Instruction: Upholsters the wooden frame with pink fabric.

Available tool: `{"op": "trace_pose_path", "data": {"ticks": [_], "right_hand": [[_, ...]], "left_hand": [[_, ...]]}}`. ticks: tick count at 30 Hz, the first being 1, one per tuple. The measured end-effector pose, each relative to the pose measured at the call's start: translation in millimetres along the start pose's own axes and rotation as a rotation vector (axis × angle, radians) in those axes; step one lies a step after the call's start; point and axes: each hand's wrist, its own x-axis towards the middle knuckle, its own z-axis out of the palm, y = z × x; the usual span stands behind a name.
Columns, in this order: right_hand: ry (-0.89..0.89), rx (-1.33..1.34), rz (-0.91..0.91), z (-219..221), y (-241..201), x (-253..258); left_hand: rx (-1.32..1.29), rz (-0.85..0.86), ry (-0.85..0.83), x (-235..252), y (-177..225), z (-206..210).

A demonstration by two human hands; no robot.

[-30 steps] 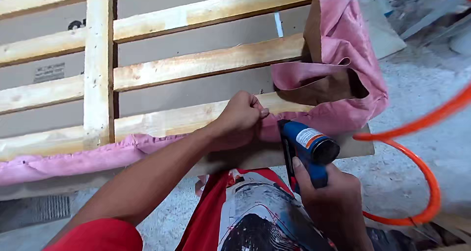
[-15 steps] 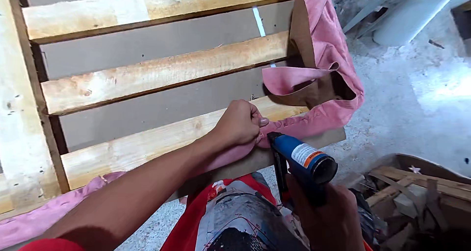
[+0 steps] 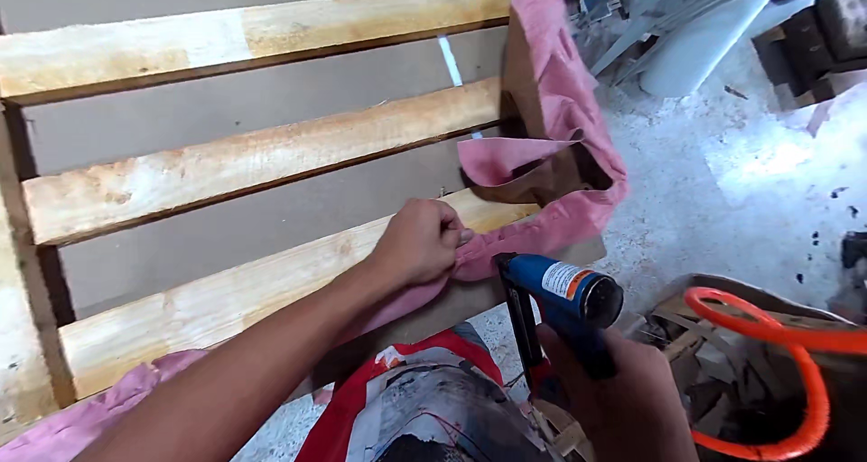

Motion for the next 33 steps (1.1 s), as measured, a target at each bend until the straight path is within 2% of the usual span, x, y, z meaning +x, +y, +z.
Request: {"op": "trace_pose_path", "data": {"ticks": [3,7,11,15,20,25,26,28,31,33], "right_hand": [[0.08,-0.044,0.119,-34.6,26.8,3.2],[0.174,-0.012,0.225,-66.8,71.5,20.0],[0.176,0.042,0.188,-82.8,115.8,36.5],[0.116,0.124,0.198,-95.8,162.8,38.6],[0.056,0.106,0.105,-108.8,231.3,51.2],[-0.069,0.064,-0.001,-126.7,253.1,80.4],[-0.083,0.043,-0.034,-127.8,254.4,87.0],[-0.095,0.026,-0.094,-127.9,253.3,99.6],[-0.13,0.083,-0.105,-125.5,245.8,117.4],[-0.178,0.129,-0.085,-123.5,242.6,123.9]], "left_hand": [[-0.044,0.162,-0.025,11.6,3.2,-0.7],[0.145,0.172,-0.059,50.7,59.5,16.9],[0.376,0.212,-0.05,96.0,106.3,69.6],[0.402,0.036,-0.011,122.1,133.5,103.2],[0.447,0.085,0.102,129.5,146.5,118.9],[0.643,0.086,0.054,158.6,167.8,124.8],[0.623,0.086,0.093,163.2,167.6,125.5],[0.425,0.038,0.242,166.6,153.4,124.2],[-0.022,-0.195,0.522,167.3,127.4,119.8],[-0.164,-0.335,0.593,169.9,121.4,122.7]]}}
